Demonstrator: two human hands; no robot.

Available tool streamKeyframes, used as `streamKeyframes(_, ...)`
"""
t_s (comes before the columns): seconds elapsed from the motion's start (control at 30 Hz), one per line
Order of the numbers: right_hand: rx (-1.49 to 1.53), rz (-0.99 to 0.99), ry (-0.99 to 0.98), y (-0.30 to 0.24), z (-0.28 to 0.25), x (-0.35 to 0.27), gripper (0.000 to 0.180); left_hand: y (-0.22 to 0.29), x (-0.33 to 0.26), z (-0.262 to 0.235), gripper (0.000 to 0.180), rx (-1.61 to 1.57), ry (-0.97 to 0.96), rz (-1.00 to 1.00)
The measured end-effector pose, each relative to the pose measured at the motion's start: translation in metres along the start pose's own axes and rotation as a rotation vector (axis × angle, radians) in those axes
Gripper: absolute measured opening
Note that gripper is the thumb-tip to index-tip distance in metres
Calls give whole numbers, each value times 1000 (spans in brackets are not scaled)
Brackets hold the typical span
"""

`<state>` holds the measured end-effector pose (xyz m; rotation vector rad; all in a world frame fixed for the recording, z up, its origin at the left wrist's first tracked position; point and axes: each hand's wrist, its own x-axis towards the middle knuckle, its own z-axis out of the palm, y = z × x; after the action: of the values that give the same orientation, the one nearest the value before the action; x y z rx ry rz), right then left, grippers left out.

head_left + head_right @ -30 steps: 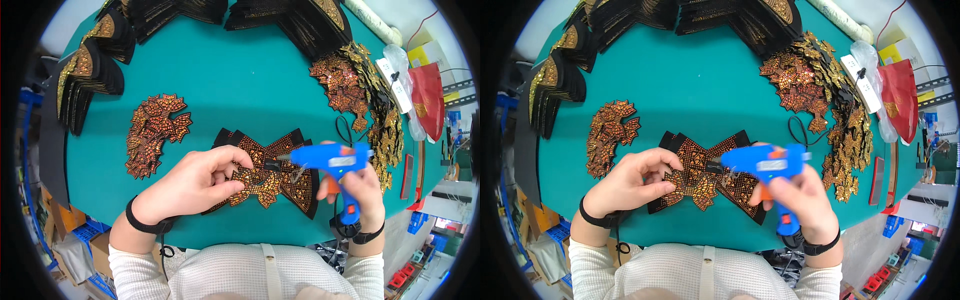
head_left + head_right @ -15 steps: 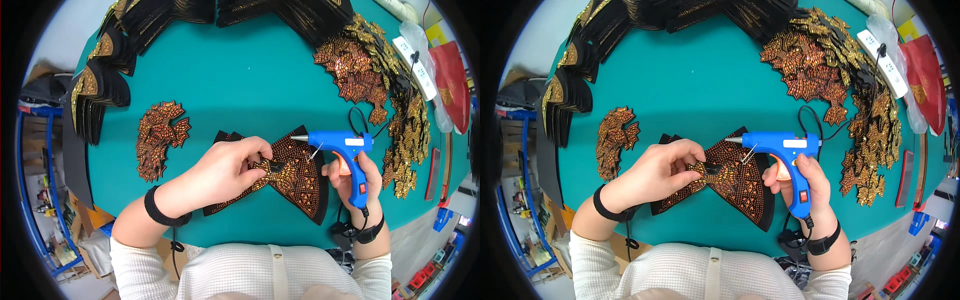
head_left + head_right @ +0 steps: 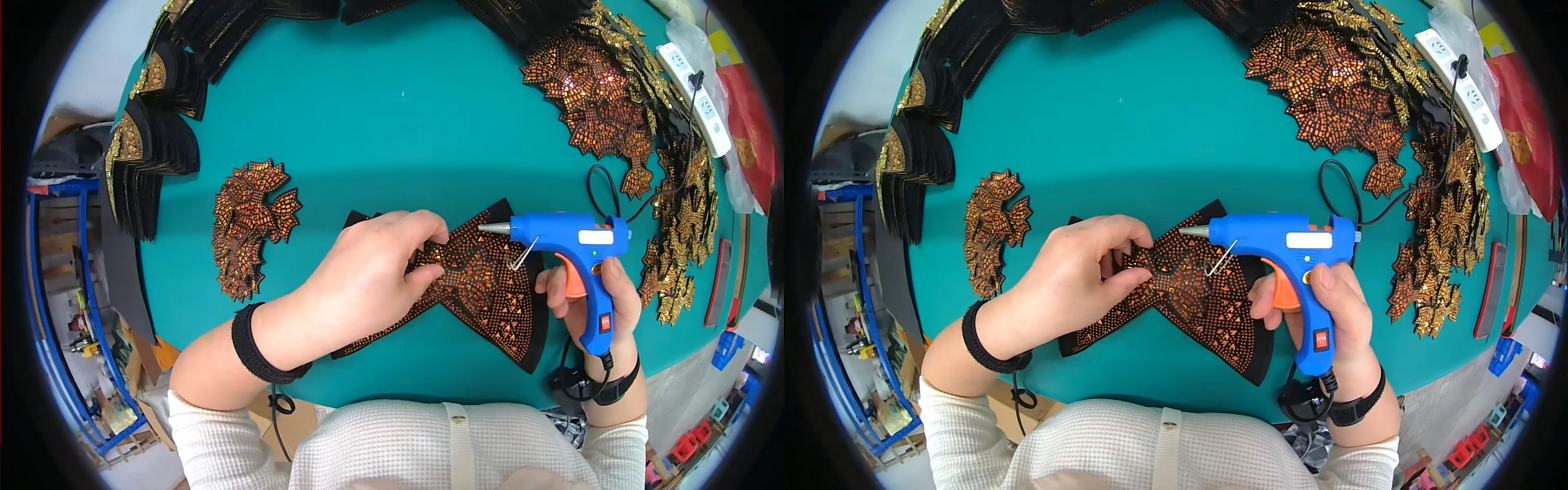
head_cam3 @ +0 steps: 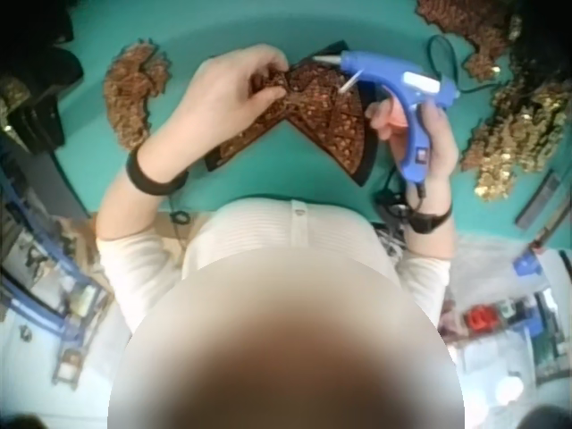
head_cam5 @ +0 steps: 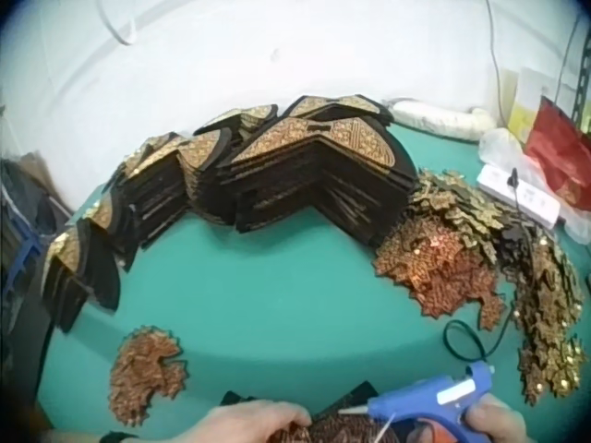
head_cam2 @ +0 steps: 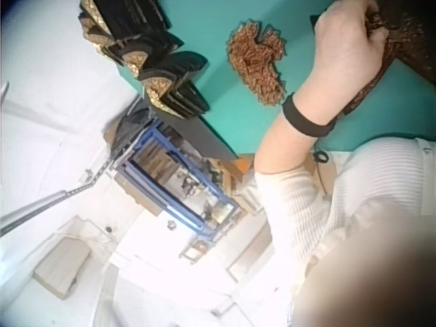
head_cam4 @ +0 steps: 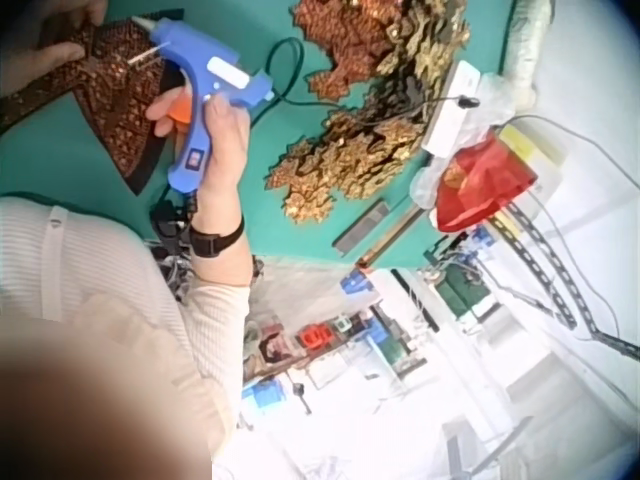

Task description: The recorder uses a hot glue gun to assemble decorative bows for shoes by applying glue and pressing components together.

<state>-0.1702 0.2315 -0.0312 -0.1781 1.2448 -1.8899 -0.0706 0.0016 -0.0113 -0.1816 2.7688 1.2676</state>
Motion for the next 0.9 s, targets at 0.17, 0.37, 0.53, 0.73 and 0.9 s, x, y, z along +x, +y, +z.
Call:
streamKeyframes(0.17, -19, 16, 13, -1, 0, 0, 57, 0, 0, 1, 29, 21, 1, -18)
streamKeyframes(0.37, -7, 7, -29, -1, -3, 1, 56, 9, -3, -5, 32, 88, 47, -34)
streamKeyframes(0.53, 17, 7, -9, -1, 0, 2, 56, 7, -25, 4, 40, 245, 99, 286)
streamKeyframes(0.73, 16, -26, 3, 3, 0, 1, 54, 17, -36, 17, 54, 463, -81, 339)
streamKeyframes(0.9, -8, -46, -12, 5, 0, 2, 53, 16, -37, 18, 57, 489, -115, 295)
